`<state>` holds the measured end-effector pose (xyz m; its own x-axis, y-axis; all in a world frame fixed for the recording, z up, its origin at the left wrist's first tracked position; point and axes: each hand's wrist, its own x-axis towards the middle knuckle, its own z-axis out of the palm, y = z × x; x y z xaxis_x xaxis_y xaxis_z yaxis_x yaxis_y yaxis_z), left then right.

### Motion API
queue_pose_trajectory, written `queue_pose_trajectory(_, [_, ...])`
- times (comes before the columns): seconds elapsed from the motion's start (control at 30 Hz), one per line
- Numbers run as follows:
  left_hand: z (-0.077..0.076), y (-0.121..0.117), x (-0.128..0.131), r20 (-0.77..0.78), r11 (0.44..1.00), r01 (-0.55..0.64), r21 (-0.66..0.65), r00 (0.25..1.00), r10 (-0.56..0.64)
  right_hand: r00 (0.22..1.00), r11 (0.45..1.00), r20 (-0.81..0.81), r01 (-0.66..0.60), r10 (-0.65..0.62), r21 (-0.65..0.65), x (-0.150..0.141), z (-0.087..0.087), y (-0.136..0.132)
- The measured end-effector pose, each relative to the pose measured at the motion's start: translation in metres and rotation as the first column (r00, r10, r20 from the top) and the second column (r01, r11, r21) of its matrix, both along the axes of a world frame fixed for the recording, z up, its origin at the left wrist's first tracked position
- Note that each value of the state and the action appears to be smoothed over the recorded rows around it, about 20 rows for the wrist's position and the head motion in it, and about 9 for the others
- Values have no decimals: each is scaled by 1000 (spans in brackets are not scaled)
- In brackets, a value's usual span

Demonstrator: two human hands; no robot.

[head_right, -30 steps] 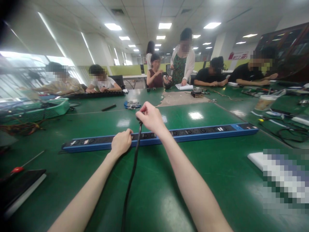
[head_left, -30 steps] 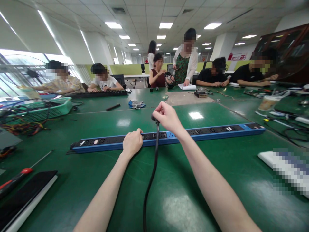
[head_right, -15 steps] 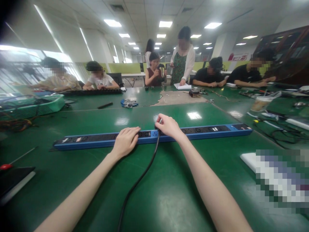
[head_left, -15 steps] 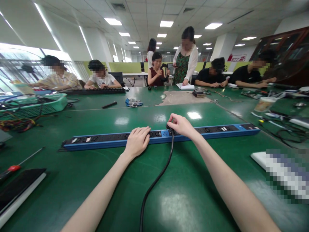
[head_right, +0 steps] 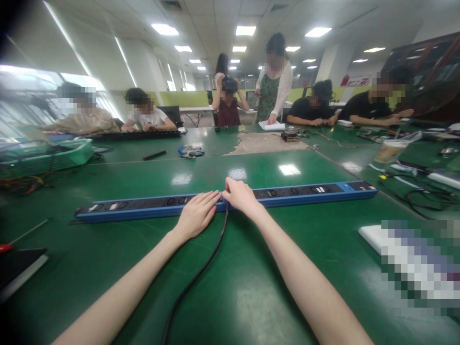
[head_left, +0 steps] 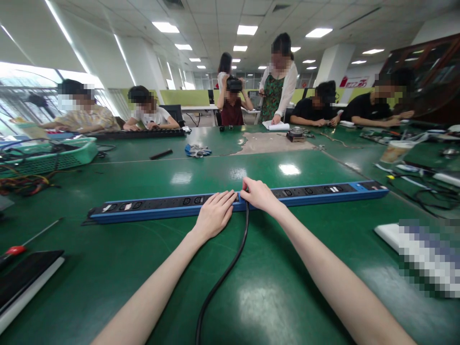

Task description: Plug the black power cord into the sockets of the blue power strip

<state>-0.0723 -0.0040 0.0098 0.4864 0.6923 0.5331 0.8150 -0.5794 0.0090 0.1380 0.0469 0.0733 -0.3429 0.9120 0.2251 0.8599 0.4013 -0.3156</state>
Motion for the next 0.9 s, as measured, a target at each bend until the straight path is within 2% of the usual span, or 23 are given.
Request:
queue_pose_trajectory(0.33, [-3,1,-1,14,1000,-6,21,1000,6,995,999,89,53,-53,4,-7,-2,-5])
queue_pose_trajectory(0.6, [-2,0,-2,0,999,-12,30,1000,12,997,997,80,-13,19,-71,-5,2,5])
queue_pose_trajectory(0.77, [-1,0,-3,-9,1000,2,22,1000,-2,997,1000,74,7,-6,-18,-5,-4,4])
queue_pose_trajectory(0.9, [-1,0,-3,-13,1000,-4,16,1000,4,998,999,63,-15,17,-32,-4,-5,5])
